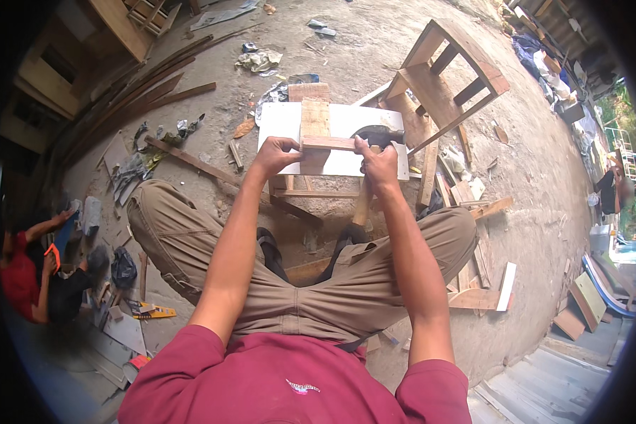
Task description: The person assembles a small wooden box by fitting pieces together and securing them with a hammer and nails. They work while sitting on the floor in a cluttered workshop.
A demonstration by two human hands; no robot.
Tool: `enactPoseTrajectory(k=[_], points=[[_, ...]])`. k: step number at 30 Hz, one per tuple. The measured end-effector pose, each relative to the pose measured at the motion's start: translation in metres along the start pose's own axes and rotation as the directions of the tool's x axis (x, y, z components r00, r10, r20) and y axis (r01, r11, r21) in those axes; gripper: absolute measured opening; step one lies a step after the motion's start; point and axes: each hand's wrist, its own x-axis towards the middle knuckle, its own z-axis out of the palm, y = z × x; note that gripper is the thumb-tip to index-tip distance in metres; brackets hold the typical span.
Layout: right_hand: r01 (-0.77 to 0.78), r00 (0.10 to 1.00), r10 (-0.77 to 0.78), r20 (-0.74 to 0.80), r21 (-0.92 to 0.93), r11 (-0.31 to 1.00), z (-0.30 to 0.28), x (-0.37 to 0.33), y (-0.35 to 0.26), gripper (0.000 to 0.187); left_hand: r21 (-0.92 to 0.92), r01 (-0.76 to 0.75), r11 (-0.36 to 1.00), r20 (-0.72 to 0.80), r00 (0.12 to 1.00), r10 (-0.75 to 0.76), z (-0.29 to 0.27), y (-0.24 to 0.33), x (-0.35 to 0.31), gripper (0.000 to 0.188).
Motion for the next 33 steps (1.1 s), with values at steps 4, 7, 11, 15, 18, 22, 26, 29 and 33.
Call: enactPoseTrajectory(k=[4,7,11,15,18,22,26,29,33], points=[[0.042,0.999,-0.042,-0.003,0.040,0.998,0.000,0.008,0.009,0.037,0.137,0.017,0.990,-0.027,1.000,-0.014,0.001,-0.002,0.002,0.031],[0.000,0.999,0.000,0.033,-0.029,1.000,0.004,0.005,0.000,0.036,0.160,-0.024,0.987,-0.035,0.999,0.030,0.001,-0.006,0.002,0.036],[0.029,1.000,-0.028,-0.013,0.005,1.000,0.010,0.005,0.002,0.034,0.174,-0.016,0.985,-0.046,0.999,0.025,-0.001,-0.012,0.003,0.039],[0.034,0.999,-0.035,0.013,0.029,0.999,0.007,0.006,-0.001,0.032,0.226,0.017,0.974,-0.050,0.999,-0.006,-0.004,-0.006,-0.003,0.042],[0.038,0.999,-0.038,-0.007,-0.015,0.999,0.005,0.006,0.004,0.031,0.107,-0.024,0.994,-0.087,0.996,0.034,-0.002,0.011,-0.009,0.046],[0.076,0.997,-0.077,-0.020,-0.028,0.997,0.013,0.002,0.005,0.035,0.048,0.035,0.998,-0.166,0.986,-0.027,-0.004,0.013,-0.002,0.058],[0.064,0.998,-0.064,-0.022,-0.018,0.998,0.011,0.001,0.006,0.036,0.015,0.016,1.000,-0.209,0.978,-0.013,0.015,0.009,0.001,0.057],[0.192,0.962,-0.236,-0.136,-0.275,0.942,0.010,0.002,0.006,0.039,-0.043,0.029,0.999,-0.225,0.973,-0.038,0.017,0.004,0.006,0.049],[0.382,0.848,-0.492,-0.196,-0.417,0.825,0.010,-0.002,-0.004,0.037,-0.129,0.156,0.979,-0.195,0.964,-0.180,0.018,0.014,-0.001,0.044]])
